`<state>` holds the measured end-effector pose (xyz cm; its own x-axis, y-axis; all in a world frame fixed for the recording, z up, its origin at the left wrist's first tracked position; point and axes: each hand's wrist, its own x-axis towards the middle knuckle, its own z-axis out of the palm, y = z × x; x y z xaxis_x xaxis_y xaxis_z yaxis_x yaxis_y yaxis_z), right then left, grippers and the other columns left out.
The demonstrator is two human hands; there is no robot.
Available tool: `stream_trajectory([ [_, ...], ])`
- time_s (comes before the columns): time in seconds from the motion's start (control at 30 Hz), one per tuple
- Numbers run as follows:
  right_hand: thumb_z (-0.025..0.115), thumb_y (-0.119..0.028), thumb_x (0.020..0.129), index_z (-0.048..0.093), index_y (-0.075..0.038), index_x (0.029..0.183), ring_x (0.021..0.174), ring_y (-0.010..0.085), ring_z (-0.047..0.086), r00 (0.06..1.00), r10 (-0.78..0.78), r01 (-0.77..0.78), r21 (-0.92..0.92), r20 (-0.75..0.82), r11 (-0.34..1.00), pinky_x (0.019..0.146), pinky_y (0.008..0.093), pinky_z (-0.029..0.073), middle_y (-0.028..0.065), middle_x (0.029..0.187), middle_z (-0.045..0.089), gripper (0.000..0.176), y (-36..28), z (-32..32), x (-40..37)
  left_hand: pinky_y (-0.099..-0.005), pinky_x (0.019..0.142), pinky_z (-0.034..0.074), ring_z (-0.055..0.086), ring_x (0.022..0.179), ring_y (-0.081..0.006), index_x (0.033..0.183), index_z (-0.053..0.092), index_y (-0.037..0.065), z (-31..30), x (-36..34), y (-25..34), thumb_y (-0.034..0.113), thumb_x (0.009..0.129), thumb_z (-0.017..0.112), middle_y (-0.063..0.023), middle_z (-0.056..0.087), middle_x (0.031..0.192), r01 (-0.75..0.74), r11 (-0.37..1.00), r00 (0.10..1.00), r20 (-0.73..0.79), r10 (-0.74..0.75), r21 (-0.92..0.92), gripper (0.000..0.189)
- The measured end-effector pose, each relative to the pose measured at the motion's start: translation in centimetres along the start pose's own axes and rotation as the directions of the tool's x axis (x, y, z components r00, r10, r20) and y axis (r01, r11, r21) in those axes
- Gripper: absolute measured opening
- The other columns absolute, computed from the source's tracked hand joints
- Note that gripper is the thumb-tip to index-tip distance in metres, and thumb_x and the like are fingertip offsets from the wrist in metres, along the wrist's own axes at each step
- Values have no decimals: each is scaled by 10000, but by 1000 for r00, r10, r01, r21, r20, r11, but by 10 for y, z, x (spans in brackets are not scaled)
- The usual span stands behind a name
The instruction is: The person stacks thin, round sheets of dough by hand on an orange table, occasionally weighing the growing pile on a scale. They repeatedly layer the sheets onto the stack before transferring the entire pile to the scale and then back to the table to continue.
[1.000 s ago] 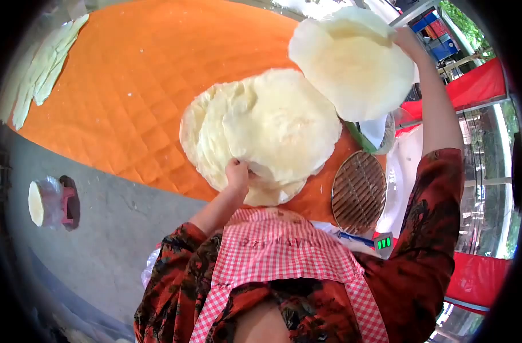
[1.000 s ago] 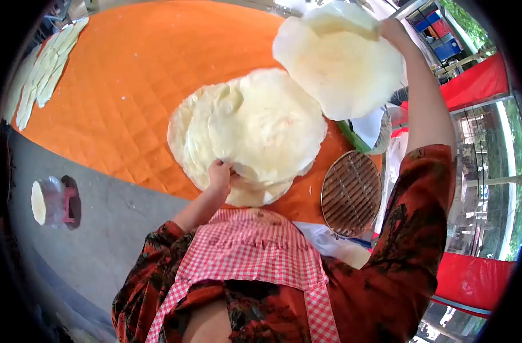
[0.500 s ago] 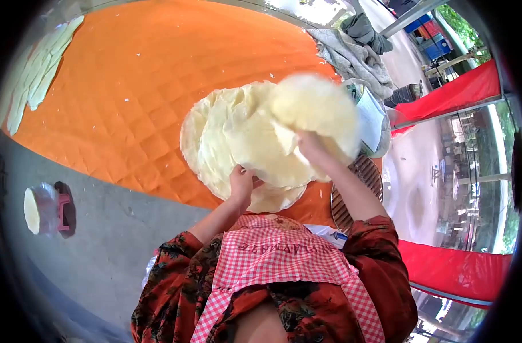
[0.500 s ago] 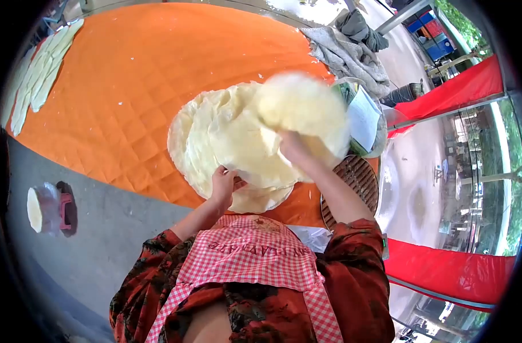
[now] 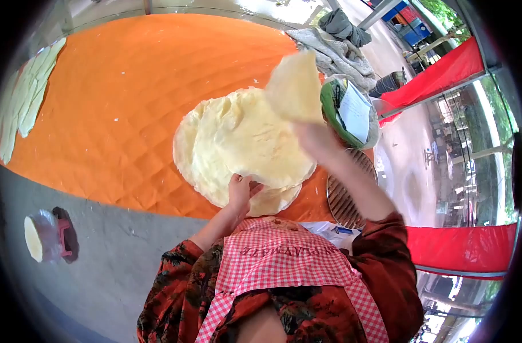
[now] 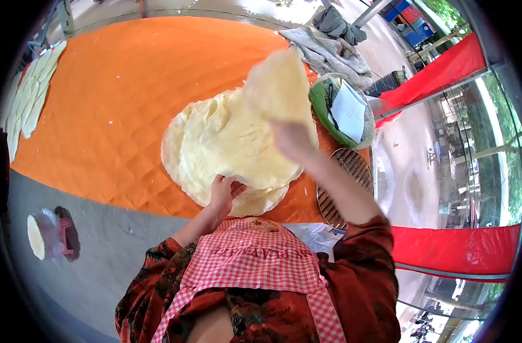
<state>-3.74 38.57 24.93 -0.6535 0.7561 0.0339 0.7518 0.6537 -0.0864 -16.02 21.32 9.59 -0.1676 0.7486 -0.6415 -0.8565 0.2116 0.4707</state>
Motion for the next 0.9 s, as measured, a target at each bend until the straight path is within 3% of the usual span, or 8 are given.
stream_trajectory([
  [0.13, 453, -141, 841, 652, -66, 876, 824, 360, 638, 984, 34, -59, 134, 176, 989, 722, 479, 483, 212, 875, 653, 215, 22, 97, -6, -355, 696, 562, 629, 756, -232, 1001, 486, 13, 0, -9, 14, 107, 916, 478, -143, 615, 905, 114, 984, 989, 79, -125, 140, 127],
  [0.2, 454, -178, 840, 657, -59, 871, 845, 347, 638, 936, 163, -225, 173, 313, 959, 744, 457, 482, 202, 935, 660, 238, 39, 45, 26, -334, 667, 540, 635, 733, -214, 894, 525, 12, 5, -31, 33, 182, 933, 481, -142, 627, 826, 160, 830, 941, 170, -291, 534, 180],
  [0.3, 463, -148, 824, 665, -76, 894, 847, 372, 620, 997, 4, -18, 174, 79, 985, 736, 451, 480, 192, 845, 649, 225, 38, -43, 34, -321, 648, 530, 638, 729, -199, 834, 548, 17, 15, -45, 54, 211, 939, 477, -121, 632, 784, 26, 834, 950, 246, -192, 550, 231],
  [0.43, 477, -143, 843, 656, -83, 1026, 862, 362, 624, 998, 23, -37, 242, 59, 970, 764, 428, 484, 176, 900, 662, 263, 33, -101, 1, -455, 906, 486, 531, 1092, -336, 1216, 395, -4, 32, 32, 31, 384, 941, 492, -218, 472, 1237, 362, 929, 837, 467, -284, -83, 485],
  [0.53, 489, -122, 844, 653, -127, 1066, 859, 367, 622, 994, 39, -59, 188, 106, 980, 764, 420, 485, 175, 913, 661, 276, 35, -108, -25, -486, 961, 458, 488, 1166, -389, 1299, 326, -2, 73, 43, 42, 410, 941, 492, -224, 424, 1293, 477, 852, 785, 542, -301, -218, 570],
  [0.67, 506, -130, 845, 661, -177, 1070, 859, 367, 625, 995, 17, -19, 18, 94, 1000, 754, 419, 487, 181, 911, 657, 278, 52, -117, -23, -526, 991, 442, 493, 1194, -364, 1299, 334, 0, 120, 66, 43, 373, 938, 517, -205, 432, 1324, 458, 823, 735, 663, -139, -335, 551],
  [0.77, 520, -171, 849, 656, -147, 1073, 860, 343, 636, 987, 61, -57, 36, -149, 998, 734, 406, 493, 171, 886, 656, 263, 49, -156, -23, -497, 956, 479, 535, 1157, -309, 1244, 421, 3, 171, 90, 52, 278, 954, 500, -160, 525, 1244, 180, 944, 785, 618, 31, -276, 407],
  [0.9, 530, -68, 806, 623, -56, 1106, 942, 309, 625, 880, -257, 154, -273, -399, 950, 788, 382, 502, 141, 1024, 648, 315, 31, -170, -52, -401, 820, 546, 593, 1000, -296, 1180, 464, -27, 204, 76, 112, 153, 922, 472, -175, 567, 1143, -24, 988, 788, 606, 115, -155, 314],
])
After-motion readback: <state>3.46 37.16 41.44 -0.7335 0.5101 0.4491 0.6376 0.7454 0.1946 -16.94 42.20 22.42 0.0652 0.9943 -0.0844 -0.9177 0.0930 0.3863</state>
